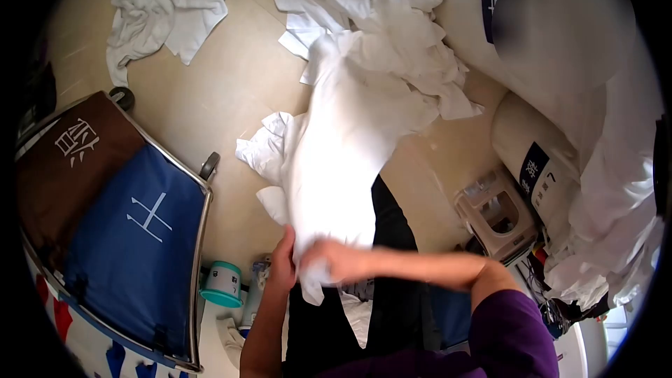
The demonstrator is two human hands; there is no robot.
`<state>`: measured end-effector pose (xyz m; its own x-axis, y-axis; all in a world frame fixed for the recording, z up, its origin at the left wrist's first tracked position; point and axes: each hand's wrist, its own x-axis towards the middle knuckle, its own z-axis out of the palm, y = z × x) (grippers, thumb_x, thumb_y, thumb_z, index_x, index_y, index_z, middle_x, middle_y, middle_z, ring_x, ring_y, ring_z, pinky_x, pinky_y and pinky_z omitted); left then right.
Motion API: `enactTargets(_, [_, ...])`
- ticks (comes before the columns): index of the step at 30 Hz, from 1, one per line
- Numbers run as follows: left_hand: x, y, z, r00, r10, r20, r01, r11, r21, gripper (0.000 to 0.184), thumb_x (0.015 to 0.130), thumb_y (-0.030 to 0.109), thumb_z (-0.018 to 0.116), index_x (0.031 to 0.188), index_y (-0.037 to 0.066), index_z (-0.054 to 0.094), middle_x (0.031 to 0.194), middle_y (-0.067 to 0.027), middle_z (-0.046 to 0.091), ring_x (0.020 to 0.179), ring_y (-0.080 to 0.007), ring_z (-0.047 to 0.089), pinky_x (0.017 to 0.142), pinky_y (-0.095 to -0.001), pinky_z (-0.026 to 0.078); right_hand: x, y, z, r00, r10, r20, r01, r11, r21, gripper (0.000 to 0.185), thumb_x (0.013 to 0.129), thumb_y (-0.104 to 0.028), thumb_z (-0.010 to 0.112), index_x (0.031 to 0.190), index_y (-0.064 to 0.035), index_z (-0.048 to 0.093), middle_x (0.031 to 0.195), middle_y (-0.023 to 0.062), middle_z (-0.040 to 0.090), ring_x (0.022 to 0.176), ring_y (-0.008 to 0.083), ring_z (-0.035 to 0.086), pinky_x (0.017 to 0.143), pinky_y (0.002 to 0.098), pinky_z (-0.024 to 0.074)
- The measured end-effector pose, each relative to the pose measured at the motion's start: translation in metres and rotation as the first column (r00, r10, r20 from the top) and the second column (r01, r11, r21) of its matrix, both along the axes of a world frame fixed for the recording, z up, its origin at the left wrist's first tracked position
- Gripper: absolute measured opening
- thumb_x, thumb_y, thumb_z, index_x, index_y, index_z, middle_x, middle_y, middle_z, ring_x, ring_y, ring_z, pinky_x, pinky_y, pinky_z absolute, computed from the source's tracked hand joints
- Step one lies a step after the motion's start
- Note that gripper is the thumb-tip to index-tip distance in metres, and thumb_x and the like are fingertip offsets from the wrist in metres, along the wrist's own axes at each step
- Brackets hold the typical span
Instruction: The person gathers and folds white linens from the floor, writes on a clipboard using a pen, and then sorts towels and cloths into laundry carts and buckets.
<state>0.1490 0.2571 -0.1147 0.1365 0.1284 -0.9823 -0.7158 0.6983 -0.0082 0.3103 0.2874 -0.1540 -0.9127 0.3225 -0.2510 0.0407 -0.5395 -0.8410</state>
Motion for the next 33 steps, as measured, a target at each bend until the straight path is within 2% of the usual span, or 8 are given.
enactTargets(5, [-0.019,-0.030,0.017,0.692,-0.632,-0.348,0.692,0.718,0.071,0.046,0.080,0.016,0.076,0.118,-0.004,0.061,0.109,-0.0096,0.067,0.098,-0.0194,0.063,0.087,-0.0337,0.050,0.002,0.060,0.033,0.928,0.295,-0.229,-0.353,0.892,-0.283,0.030,0.086,-0.010,0.070,0.116,-0.0083,0.069,0.110,0.0091,0.070,0.101,0.0194,0.065,0.089,0.0330,0.0509])
enactTargets(7, [-0.031,-0.029,0.029,0.734,-0.552,-0.397,0.619,0.783,0.055,0.045,0.076,0.007,0.075,0.118,-0.001,0.063,0.109,-0.0115,0.068,0.098,-0.0216,0.064,0.086,-0.0334,0.051,0.008,0.056,-0.053,0.947,-0.292,0.134,0.319,0.816,-0.483,0.031,0.088,-0.019,0.070,0.113,-0.0030,0.066,0.107,0.0129,0.069,0.094,0.0177,0.065,0.082,0.0342,0.0517])
enactTargets(10, [-0.067,-0.071,0.021,0.819,-0.434,-0.375,0.449,0.892,-0.053,0.046,0.073,0.003,0.073,0.118,-0.003,0.063,0.110,-0.0127,0.068,0.097,-0.0215,0.065,0.086,-0.0333,0.051,0.054,0.155,-0.188,0.364,-0.706,0.607,0.205,0.696,0.688,0.033,0.084,-0.020,0.067,0.113,-0.0067,0.060,0.100,0.0105,0.063,0.096,0.0304,0.058,0.085,0.0435,0.0471])
enactTargets(15, [-0.062,-0.091,0.007,0.787,-0.319,-0.529,0.256,0.948,-0.191,0.046,0.074,0.003,0.072,0.118,-0.005,0.061,0.108,-0.0123,0.067,0.093,-0.0236,0.065,0.083,-0.0350,0.052,0.096,0.276,-0.263,-0.126,-0.693,0.710,-0.483,0.668,0.567,0.041,0.081,-0.032,0.070,0.112,-0.0085,0.058,0.115,0.0134,0.055,0.113,0.0340,0.049,0.083,0.0508,0.0442])
enactTargets(23, [-0.032,-0.049,0.020,0.801,-0.375,-0.466,0.396,0.916,-0.056,0.050,0.080,0.006,0.071,0.127,-0.005,0.055,0.118,-0.0114,0.064,0.102,-0.0215,0.062,0.090,-0.0335,0.049,0.087,0.178,-0.185,0.217,-0.766,0.606,0.146,0.639,0.755,0.012,0.088,-0.014,0.059,0.090,-0.0022,0.057,0.083,0.0197,0.063,0.078,0.0390,0.062,0.067,0.0474,0.0461])
enactTargets(27, [-0.021,-0.025,0.039,0.913,-0.261,-0.315,0.287,0.957,0.037,0.050,0.089,0.013,0.067,0.134,-0.004,0.050,0.130,-0.0124,0.058,0.115,-0.0230,0.057,0.097,-0.0333,0.045,0.027,0.033,-0.016,0.920,0.009,0.393,-0.230,0.823,0.519,0.046,0.075,-0.005,0.057,0.121,-0.0030,0.061,0.105,0.0189,0.067,0.094,0.0350,0.066,0.078,0.0433,0.0541])
enactTargets(31, [-0.039,-0.055,0.032,0.785,-0.487,-0.382,0.537,0.843,0.029,0.051,0.098,0.022,0.058,0.141,-0.002,0.044,0.137,-0.0129,0.053,0.123,-0.0240,0.051,0.103,-0.0333,0.041,-0.027,-0.010,0.071,0.899,0.344,0.270,-0.423,0.843,0.334,0.026,0.081,-0.007,0.057,0.104,0.0029,0.059,0.073,0.0175,0.064,0.067,0.0368,0.065,0.059,0.0459,0.0509])
enactTargets(33, [-0.048,-0.044,0.051,0.981,-0.143,-0.132,0.121,0.980,-0.160,0.053,0.102,0.028,0.050,0.145,0.000,0.038,0.139,-0.0128,0.051,0.126,-0.0228,0.049,0.106,-0.0332,0.038,-0.037,-0.019,0.066,0.941,0.245,0.234,-0.318,0.878,0.359,0.015,0.081,-0.007,0.057,0.093,0.0023,0.057,0.067,0.0164,0.063,0.060,0.0375,0.062,0.053,0.0454,0.0477])
